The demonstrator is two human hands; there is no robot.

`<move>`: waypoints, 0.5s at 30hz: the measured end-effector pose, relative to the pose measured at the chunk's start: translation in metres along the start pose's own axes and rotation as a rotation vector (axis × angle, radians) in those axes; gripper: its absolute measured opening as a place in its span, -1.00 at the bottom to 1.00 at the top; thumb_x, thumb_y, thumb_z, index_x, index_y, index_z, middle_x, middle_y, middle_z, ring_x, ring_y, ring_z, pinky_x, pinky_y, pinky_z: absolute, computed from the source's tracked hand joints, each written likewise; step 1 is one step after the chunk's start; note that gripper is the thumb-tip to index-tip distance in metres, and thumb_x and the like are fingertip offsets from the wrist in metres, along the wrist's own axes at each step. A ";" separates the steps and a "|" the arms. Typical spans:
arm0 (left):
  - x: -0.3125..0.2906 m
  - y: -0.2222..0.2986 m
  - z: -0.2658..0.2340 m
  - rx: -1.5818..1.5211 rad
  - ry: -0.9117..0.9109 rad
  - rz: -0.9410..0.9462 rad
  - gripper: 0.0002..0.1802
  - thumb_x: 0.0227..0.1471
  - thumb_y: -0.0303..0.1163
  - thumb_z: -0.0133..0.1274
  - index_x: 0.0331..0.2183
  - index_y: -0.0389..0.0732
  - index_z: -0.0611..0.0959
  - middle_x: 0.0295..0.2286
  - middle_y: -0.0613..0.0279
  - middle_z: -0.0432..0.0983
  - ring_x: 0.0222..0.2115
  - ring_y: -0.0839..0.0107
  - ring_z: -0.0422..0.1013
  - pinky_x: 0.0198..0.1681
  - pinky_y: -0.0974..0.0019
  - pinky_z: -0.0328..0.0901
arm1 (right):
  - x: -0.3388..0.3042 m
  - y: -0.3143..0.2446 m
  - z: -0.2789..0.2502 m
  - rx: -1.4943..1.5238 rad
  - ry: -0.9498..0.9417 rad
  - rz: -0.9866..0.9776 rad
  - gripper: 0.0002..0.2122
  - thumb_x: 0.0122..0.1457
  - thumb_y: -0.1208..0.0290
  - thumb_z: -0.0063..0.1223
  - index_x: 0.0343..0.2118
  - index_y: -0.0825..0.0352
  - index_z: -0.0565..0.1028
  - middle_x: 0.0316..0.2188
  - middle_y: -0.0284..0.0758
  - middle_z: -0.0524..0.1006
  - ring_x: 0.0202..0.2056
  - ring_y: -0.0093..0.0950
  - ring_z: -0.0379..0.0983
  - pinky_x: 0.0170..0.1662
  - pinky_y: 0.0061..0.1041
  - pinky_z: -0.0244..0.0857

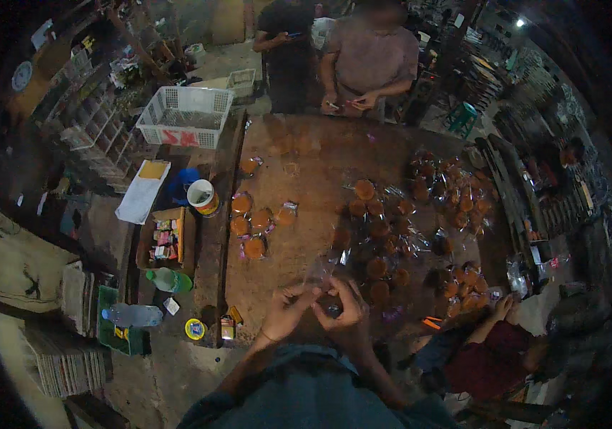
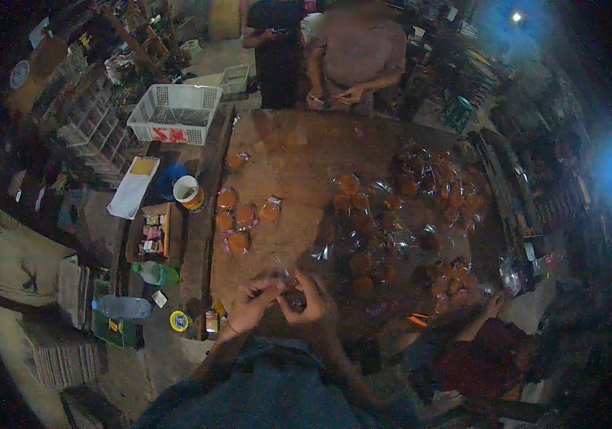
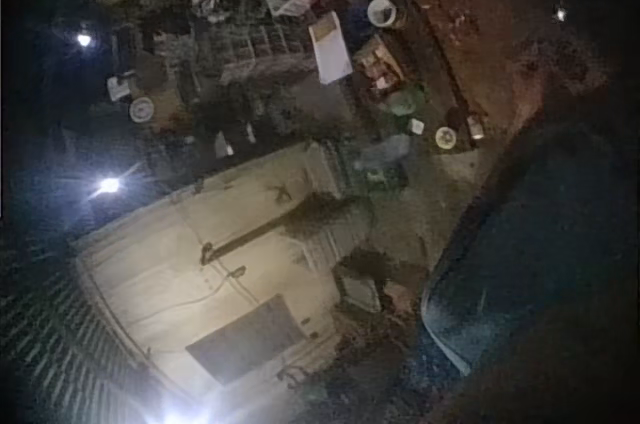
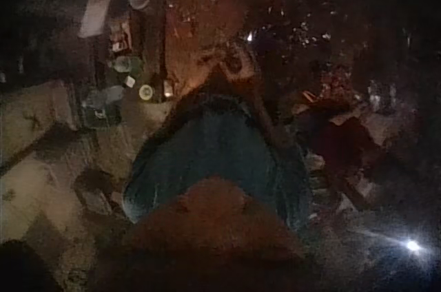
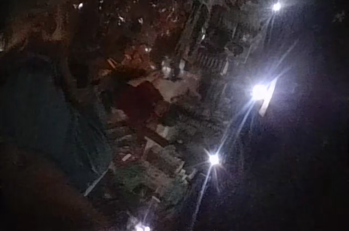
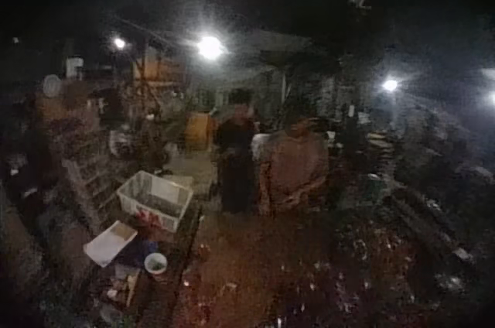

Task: The person places round baked buns into clear plastic bags and ties them with small rubber bands. They work at a wooden table alongside others, handling buns and bags one at a time and stacking the finished packages.

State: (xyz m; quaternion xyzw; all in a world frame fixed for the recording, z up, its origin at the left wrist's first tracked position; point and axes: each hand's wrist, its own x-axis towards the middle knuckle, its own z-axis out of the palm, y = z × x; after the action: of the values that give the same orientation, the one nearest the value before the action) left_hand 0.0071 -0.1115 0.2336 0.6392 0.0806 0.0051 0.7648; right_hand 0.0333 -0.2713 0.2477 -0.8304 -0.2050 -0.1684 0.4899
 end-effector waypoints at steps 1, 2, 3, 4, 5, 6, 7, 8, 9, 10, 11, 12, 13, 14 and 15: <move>0.001 -0.001 -0.004 0.092 -0.071 0.065 -0.77 0.21 -0.35 0.19 -0.18 -0.29 0.77 -0.32 0.32 0.66 -0.26 0.55 0.48 -0.12 0.42 0.34 | -0.002 -0.001 -0.002 0.052 -0.065 0.110 -0.75 0.08 0.38 0.39 -0.23 0.37 0.60 -0.39 -0.20 0.58 -0.29 -0.34 0.58 -0.26 -0.41 0.44; 0.001 -0.001 -0.006 0.151 -0.120 0.090 -0.76 0.20 -0.37 0.20 -0.15 -0.29 0.76 -0.27 0.28 0.64 -0.22 0.52 0.49 -0.09 0.40 0.35 | -0.005 -0.002 -0.002 0.104 -0.130 0.221 -0.73 0.08 0.36 0.39 -0.21 0.36 0.61 -0.38 -0.22 0.59 -0.26 -0.35 0.59 -0.24 -0.40 0.45; 0.001 -0.001 -0.009 0.208 -0.167 0.119 -0.75 0.18 -0.39 0.21 -0.12 -0.29 0.75 -0.22 0.25 0.62 -0.18 0.49 0.49 -0.07 0.38 0.36 | -0.007 0.002 -0.002 0.176 -0.172 0.301 -0.72 0.08 0.35 0.39 -0.19 0.36 0.62 -0.37 -0.24 0.60 -0.24 -0.36 0.60 -0.21 -0.39 0.46; 0.002 -0.001 -0.010 0.233 -0.191 0.108 -0.73 0.17 -0.41 0.21 -0.10 -0.29 0.73 -0.14 0.21 0.58 -0.14 0.45 0.48 -0.07 0.37 0.38 | -0.009 0.006 -0.002 0.244 -0.210 0.385 -0.71 0.09 0.33 0.38 -0.18 0.35 0.62 -0.37 -0.26 0.61 -0.22 -0.37 0.61 -0.18 -0.37 0.46; 0.002 0.000 -0.011 0.274 -0.213 0.124 -0.71 0.15 -0.43 0.21 -0.08 -0.28 0.71 -0.07 0.17 0.53 -0.11 0.41 0.48 -0.07 0.36 0.40 | -0.011 0.013 -0.001 0.335 -0.222 0.442 -0.71 0.09 0.33 0.37 -0.17 0.34 0.63 -0.37 -0.28 0.62 -0.22 -0.38 0.61 -0.15 -0.36 0.46; 0.004 0.001 -0.009 0.080 -0.168 0.034 -0.64 0.15 -0.50 0.18 0.01 -0.26 0.61 -0.14 0.17 0.56 -0.19 0.41 0.51 -0.10 0.35 0.42 | -0.013 0.019 0.000 0.427 -0.234 0.500 -0.71 0.10 0.32 0.37 -0.16 0.34 0.63 -0.37 -0.31 0.62 -0.22 -0.39 0.61 -0.11 -0.35 0.46; 0.004 0.003 -0.006 0.122 -0.096 0.057 -0.64 0.16 -0.51 0.16 0.02 -0.25 0.59 -0.17 0.18 0.57 -0.20 0.40 0.52 -0.12 0.35 0.42 | -0.015 0.025 0.002 0.510 -0.231 0.562 -0.73 0.12 0.34 0.34 -0.15 0.34 0.63 -0.33 -0.31 0.62 -0.19 -0.42 0.59 -0.07 -0.37 0.43; 0.007 0.005 -0.002 0.165 -0.024 0.079 -0.63 0.17 -0.53 0.14 0.02 -0.25 0.56 -0.20 0.18 0.58 -0.22 0.40 0.53 -0.14 0.35 0.43 | -0.017 0.030 0.004 0.595 -0.229 0.624 -0.75 0.13 0.37 0.32 -0.15 0.34 0.63 -0.29 -0.31 0.61 -0.16 -0.44 0.56 -0.03 -0.39 0.40; 0.008 0.007 0.001 0.209 0.049 0.094 -0.63 0.17 -0.54 0.12 0.03 -0.24 0.53 -0.23 0.19 0.59 -0.24 0.40 0.53 -0.16 0.36 0.43 | -0.019 0.034 0.005 0.681 -0.226 0.688 -0.76 0.14 0.39 0.30 -0.15 0.34 0.64 -0.25 -0.31 0.61 -0.13 -0.47 0.54 0.01 -0.42 0.37; 0.009 0.008 0.008 0.291 0.103 0.122 -0.79 0.18 -0.53 0.11 -0.12 -0.28 0.61 -0.31 0.19 0.61 -0.31 0.41 0.56 -0.24 0.33 0.43 | -0.020 0.036 0.005 0.766 -0.223 0.751 -0.78 0.16 0.42 0.28 -0.14 0.34 0.64 -0.21 -0.31 0.60 -0.10 -0.50 0.51 0.05 -0.44 0.34; 0.010 0.010 0.012 0.381 0.110 0.210 -0.83 0.16 -0.54 0.12 -0.17 -0.29 0.64 -0.34 0.17 0.61 -0.35 0.39 0.56 -0.26 0.32 0.43 | -0.021 0.037 0.005 0.774 -0.200 0.740 -0.78 0.16 0.42 0.27 -0.14 0.34 0.63 -0.21 -0.32 0.60 -0.10 -0.50 0.51 0.05 -0.45 0.34; 0.010 0.010 0.017 0.468 0.116 0.301 -0.86 0.14 -0.55 0.13 -0.21 -0.30 0.66 -0.37 0.15 0.62 -0.38 0.38 0.56 -0.29 0.32 0.43 | -0.021 0.036 0.005 0.781 -0.176 0.726 -0.78 0.16 0.42 0.27 -0.14 0.34 0.62 -0.21 -0.32 0.59 -0.10 -0.51 0.50 0.04 -0.45 0.34; 0.011 0.011 0.020 0.555 0.120 0.394 -0.89 0.12 -0.56 0.14 -0.26 -0.31 0.68 -0.40 0.14 0.62 -0.42 0.37 0.56 -0.32 0.32 0.42 | -0.021 0.035 0.003 0.787 -0.151 0.712 -0.78 0.17 0.42 0.26 -0.14 0.34 0.61 -0.21 -0.33 0.58 -0.11 -0.51 0.49 0.04 -0.45 0.34; 0.008 0.011 0.024 0.534 0.126 0.335 -0.89 0.10 -0.54 0.17 -0.28 -0.31 0.69 -0.40 0.10 0.63 -0.41 0.36 0.57 -0.31 0.31 0.43 | -0.020 0.033 0.002 0.794 -0.123 0.697 -0.79 0.17 0.42 0.25 -0.14 0.34 0.60 -0.21 -0.34 0.58 -0.11 -0.52 0.48 0.04 -0.45 0.34; 0.005 0.011 0.026 0.515 0.131 0.272 -0.90 0.09 -0.53 0.20 -0.30 -0.32 0.71 -0.40 0.06 0.65 -0.40 0.35 0.59 -0.31 0.31 0.44 | -0.018 0.032 0.001 0.801 -0.095 0.685 -0.79 0.17 0.42 0.25 -0.14 0.34 0.59 -0.21 -0.34 0.57 -0.11 -0.53 0.48 0.03 -0.45 0.33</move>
State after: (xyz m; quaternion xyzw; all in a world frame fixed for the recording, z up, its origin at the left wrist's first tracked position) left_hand 0.0167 -0.1348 0.2479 0.8154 0.0418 0.1283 0.5630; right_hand 0.0338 -0.2876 0.2153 -0.6044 0.0076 0.1306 0.7859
